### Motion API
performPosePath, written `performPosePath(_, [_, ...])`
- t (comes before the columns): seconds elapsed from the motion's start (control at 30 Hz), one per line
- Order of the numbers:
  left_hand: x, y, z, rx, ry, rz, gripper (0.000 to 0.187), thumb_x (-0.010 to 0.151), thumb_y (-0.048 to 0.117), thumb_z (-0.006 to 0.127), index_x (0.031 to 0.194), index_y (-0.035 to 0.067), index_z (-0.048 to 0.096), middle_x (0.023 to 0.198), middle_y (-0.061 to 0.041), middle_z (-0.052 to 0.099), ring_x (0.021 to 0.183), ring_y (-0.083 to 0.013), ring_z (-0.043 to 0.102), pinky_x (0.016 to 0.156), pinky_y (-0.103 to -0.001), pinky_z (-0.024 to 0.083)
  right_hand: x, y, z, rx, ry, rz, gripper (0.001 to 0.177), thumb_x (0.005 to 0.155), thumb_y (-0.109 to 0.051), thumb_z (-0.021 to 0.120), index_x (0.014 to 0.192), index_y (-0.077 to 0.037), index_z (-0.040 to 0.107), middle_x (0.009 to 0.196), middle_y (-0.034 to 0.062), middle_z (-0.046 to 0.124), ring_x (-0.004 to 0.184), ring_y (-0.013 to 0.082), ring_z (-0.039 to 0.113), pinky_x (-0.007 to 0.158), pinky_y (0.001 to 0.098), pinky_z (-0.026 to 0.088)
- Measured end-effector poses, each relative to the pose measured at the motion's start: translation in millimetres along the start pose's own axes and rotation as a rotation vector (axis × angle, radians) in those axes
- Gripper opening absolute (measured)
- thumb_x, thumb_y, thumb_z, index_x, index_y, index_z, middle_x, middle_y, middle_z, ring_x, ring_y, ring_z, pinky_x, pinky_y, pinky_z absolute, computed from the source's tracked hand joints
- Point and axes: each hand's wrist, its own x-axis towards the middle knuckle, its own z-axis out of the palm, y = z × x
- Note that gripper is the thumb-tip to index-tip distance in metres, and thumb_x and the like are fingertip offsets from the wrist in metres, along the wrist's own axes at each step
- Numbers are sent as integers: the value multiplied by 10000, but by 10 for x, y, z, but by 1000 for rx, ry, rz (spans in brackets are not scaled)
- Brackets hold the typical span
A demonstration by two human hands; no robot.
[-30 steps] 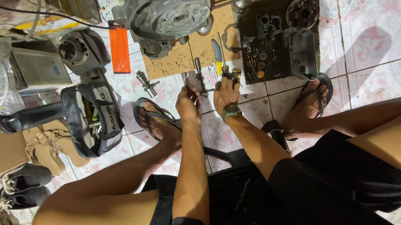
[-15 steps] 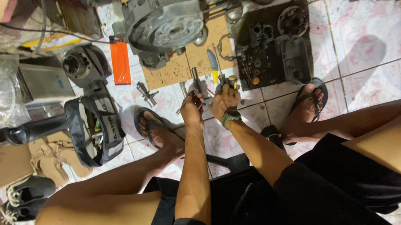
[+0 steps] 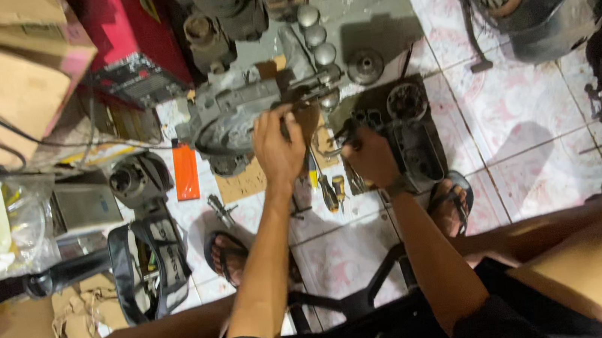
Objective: The person sits on a stool and uses a wrench to tighten bolts on a disassembled engine block resting on a wooden board. They manipulate the engine components and tools with both hands, occasionally adjusting their grip on the wrench.
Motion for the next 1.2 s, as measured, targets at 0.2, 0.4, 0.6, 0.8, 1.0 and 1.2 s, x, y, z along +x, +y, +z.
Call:
performPosePath(0.2, [811, -323, 198, 389, -130, 381, 146, 851, 300, 579, 890, 168, 630, 800, -17, 544, 761, -221, 527, 678, -340, 400, 372, -571, -770, 94, 206, -107, 108, 935, -119, 528, 940, -17, 491, 686, 149, 520, 557, 307, 560, 461, 429, 425])
performPosePath(0.4, [793, -469, 338, 733, -506, 176, 312, 773, 432, 602, 908, 158, 667, 849, -68, 664, 841, -276, 639, 674, -435, 502, 806, -677, -980, 129, 268, -188, 153, 953, -139, 540, 848, -56, 467, 559, 80, 449, 405, 144, 438, 419, 284, 390])
performPosePath(0.6, [1042, -219, 365, 906, -1066, 3, 275, 816, 203, 468, 778, 147, 735, 772, -85, 713, 797, -299, 698, 799, -430, 441, 1088, -893, -1031, 194, 228, -241, 110, 944, -85, 506, 871, -15, 463, 555, 122, 453, 412, 181, 441, 435, 361, 240])
performPosePath(0.8, [1117, -60, 299, 877, -1020, 51, 254, 822, 153, 485, 760, 117, 729, 745, -105, 711, 792, -309, 704, 987, -476, 306, 1237, -823, -869, 96, 224, -253, 124, 922, -65, 534, 837, -20, 456, 544, 127, 445, 408, 185, 461, 401, 331, 293])
performPosePath(1.0, [716, -67, 531, 641, -649, 453, 178, 805, 134, 580, 953, 124, 680, 883, -75, 690, 931, -236, 625, 908, -450, 324, 1224, -995, -833, 20, 227, -294, 121, 906, -24, 545, 824, -9, 457, 542, 171, 469, 404, 244, 489, 386, 332, 364])
performPosePath(1.2, [242, -634, 1254, 542, -436, 401, 112, 731, 93, 594, 812, 107, 670, 722, -76, 657, 721, -270, 643, 732, -431, 400, 1162, -884, -702, 38, 241, -257, 104, 864, -43, 582, 827, -21, 487, 571, 183, 515, 450, 306, 558, 396, 347, 395])
